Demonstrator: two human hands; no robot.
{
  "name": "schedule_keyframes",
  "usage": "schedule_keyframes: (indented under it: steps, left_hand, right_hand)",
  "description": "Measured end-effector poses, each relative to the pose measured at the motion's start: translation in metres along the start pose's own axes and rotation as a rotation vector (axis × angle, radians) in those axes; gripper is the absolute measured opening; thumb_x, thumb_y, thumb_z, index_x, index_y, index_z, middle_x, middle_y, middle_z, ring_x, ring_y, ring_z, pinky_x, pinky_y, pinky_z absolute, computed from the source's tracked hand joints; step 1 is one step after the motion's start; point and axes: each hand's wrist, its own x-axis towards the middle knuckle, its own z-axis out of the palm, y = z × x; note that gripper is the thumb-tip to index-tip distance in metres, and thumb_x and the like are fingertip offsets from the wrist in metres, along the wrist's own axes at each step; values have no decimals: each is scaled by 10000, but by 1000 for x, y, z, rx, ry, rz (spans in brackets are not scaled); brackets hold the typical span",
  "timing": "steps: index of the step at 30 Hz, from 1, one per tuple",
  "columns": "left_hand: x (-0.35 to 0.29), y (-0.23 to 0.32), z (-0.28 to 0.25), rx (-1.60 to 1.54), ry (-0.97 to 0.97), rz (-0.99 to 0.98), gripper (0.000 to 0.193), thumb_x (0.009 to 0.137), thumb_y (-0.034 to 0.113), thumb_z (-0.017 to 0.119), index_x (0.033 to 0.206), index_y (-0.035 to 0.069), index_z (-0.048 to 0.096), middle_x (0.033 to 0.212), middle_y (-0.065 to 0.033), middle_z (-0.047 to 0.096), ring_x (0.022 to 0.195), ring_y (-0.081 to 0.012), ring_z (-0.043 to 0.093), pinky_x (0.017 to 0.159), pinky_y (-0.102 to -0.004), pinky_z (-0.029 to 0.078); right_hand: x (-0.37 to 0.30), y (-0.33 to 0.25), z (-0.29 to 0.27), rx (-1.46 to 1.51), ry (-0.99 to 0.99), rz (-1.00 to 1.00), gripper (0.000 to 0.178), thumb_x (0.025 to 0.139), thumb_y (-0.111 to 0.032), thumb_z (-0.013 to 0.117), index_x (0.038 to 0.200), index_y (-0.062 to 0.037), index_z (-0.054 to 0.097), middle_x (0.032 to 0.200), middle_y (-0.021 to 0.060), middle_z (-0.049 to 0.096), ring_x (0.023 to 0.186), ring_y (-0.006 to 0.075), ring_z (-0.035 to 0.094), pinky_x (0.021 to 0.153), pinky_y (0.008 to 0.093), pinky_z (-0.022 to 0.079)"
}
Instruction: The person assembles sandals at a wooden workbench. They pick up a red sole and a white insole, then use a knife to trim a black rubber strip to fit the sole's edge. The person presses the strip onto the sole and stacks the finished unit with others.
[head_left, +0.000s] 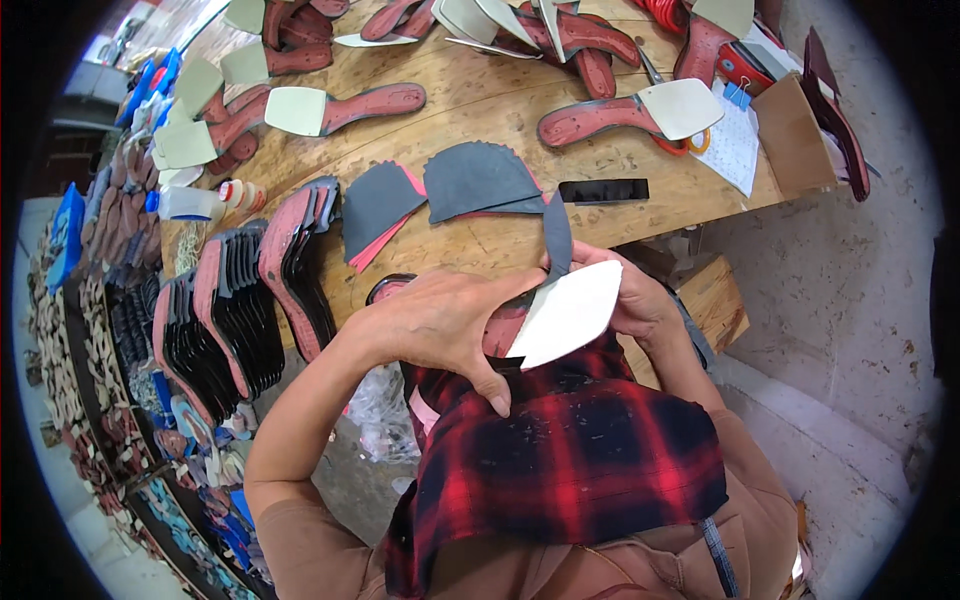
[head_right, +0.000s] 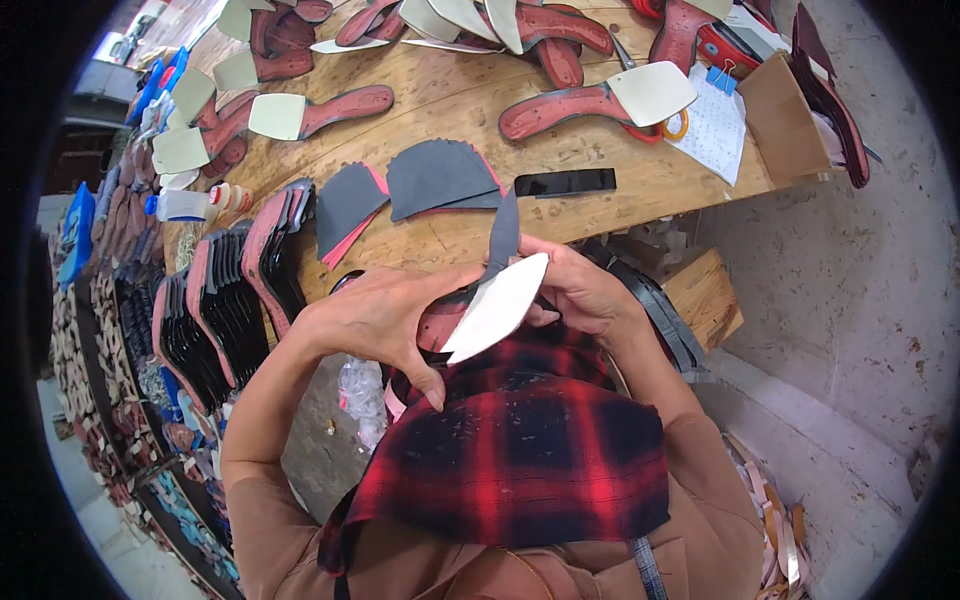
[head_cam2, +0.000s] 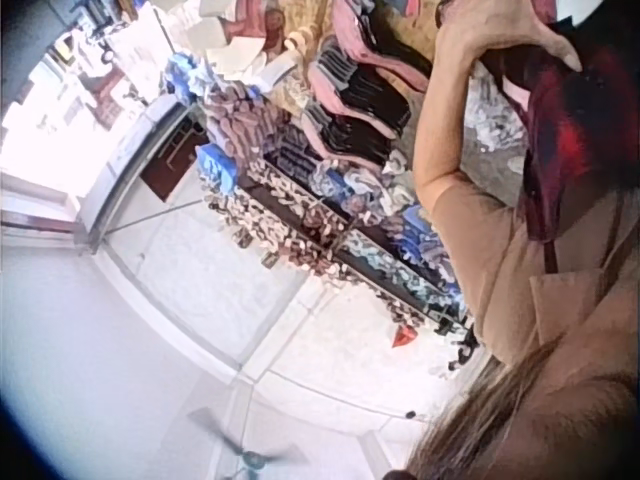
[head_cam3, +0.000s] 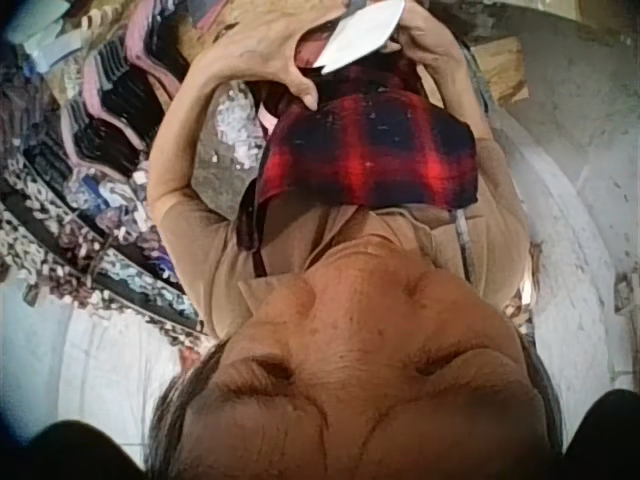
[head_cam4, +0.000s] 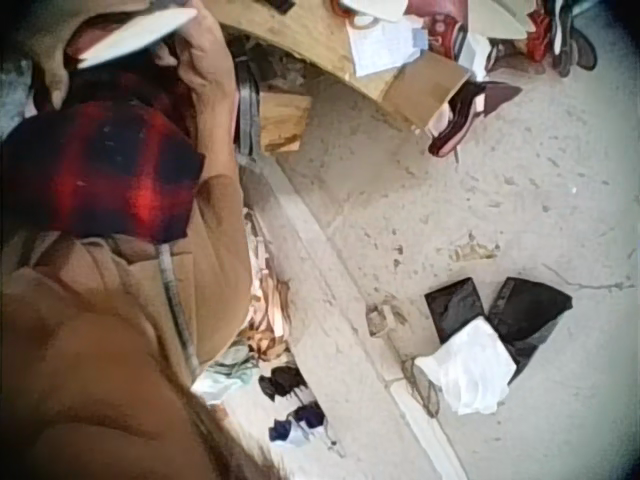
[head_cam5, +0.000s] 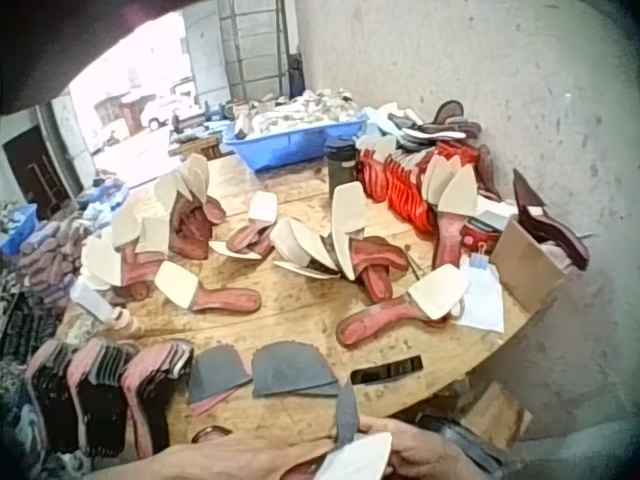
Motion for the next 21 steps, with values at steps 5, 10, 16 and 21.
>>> schedule_keyframes:
  steps: [5,10,16,21]
  left_hand:
    - [3,-7,-1,35,50,63,1144,491,534,881,1405,38,403,1064,-243,645,1021,-411,619,831,-442,480]
    - [4,-14,9,-68,194,3,1232,440,599,890,1427,40,411,1168,-239,632,1084,-395,611,912,-420,470]
    - [30,-19,81,105,696,-102,1072,556,504,879,1375,-9,414,1052,-223,659,983,-391,638,822,-431,500]
    - [25,-25,105,-843,569,-85,569,855,337,690,1273,-21,546,1026,-72,650,865,-140,590,763,-295,471]
  right_hand:
    - [5,2,-16,-71,2,-9,366,976,-200,581,1302,-62,487,807,14,619,455,35,416,387,182,272]
    - [5,-16,-18,-59,109,-77,265,1007,-247,540,1218,-90,508,712,13,594,437,21,399,367,168,267]
    - [-2,19,30,-390,165,-521,694,888,-266,631,1461,-32,317,1297,149,544,850,152,570,727,258,410]
    - [-7,21,23,-462,515,-483,336,909,-257,636,1059,42,660,959,65,684,838,113,628,748,256,502]
